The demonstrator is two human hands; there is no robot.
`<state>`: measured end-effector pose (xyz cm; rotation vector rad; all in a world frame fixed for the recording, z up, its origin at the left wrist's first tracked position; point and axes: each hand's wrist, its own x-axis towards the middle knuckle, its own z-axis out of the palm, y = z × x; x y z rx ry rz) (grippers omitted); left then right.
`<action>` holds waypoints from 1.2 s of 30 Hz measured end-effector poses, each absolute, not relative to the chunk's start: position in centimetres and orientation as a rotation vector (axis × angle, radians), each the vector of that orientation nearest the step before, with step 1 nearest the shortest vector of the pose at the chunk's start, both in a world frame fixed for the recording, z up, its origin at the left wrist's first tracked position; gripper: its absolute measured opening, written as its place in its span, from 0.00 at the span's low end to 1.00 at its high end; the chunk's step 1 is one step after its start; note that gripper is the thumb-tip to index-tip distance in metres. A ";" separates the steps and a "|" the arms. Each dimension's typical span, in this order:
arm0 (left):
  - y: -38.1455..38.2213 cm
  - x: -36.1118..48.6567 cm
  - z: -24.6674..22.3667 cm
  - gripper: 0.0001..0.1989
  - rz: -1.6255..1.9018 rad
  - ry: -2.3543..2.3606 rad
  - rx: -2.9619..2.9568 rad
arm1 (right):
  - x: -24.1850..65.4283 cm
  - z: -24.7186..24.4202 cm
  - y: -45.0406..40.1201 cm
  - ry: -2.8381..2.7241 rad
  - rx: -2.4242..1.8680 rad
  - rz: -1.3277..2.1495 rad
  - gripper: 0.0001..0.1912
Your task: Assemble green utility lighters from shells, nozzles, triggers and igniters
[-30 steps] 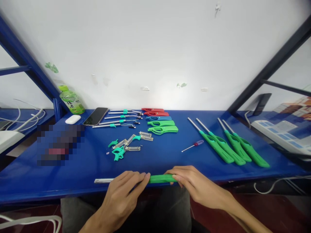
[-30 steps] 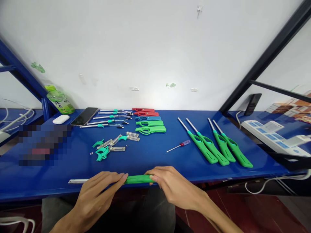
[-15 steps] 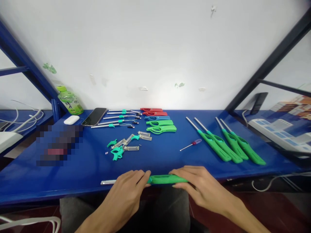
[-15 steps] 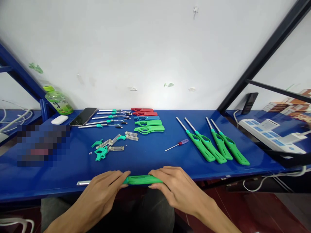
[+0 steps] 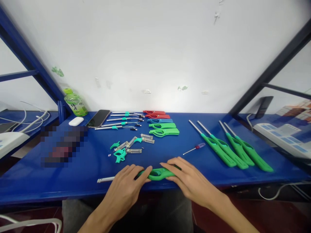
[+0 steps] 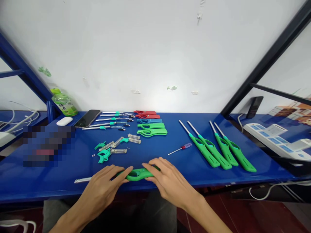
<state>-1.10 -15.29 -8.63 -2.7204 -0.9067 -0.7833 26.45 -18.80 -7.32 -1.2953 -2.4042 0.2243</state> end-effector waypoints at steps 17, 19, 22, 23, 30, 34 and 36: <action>-15.0 -4.9 -9.0 0.14 -0.927 -1.067 -2.767 | 25.6 -4.9 -10.2 -2.327 -1.297 0.234 0.11; -15.3 -5.0 -9.1 0.14 -0.963 -1.163 -2.770 | 24.3 -4.9 -9.2 -2.376 -1.268 0.262 0.10; -15.4 -5.3 -9.2 0.16 -1.011 -1.244 -2.712 | 22.3 -5.1 -7.9 -2.425 -1.252 0.303 0.08; -15.3 -5.4 -9.3 0.17 -1.019 -1.262 -2.699 | 21.8 -5.2 -7.5 -2.432 -1.254 0.316 0.08; -15.3 -5.6 -9.1 0.17 -0.943 -1.220 -2.703 | 20.3 -5.9 -6.3 -2.389 -1.320 0.390 0.04; -16.1 -4.1 -8.9 0.19 -0.906 -1.216 -2.711 | 20.1 -6.3 -6.2 -2.373 -1.311 0.413 0.06; -16.3 -3.4 -9.0 0.19 -0.870 -1.211 -2.725 | 20.2 -6.4 -6.3 -2.363 -1.309 0.421 0.06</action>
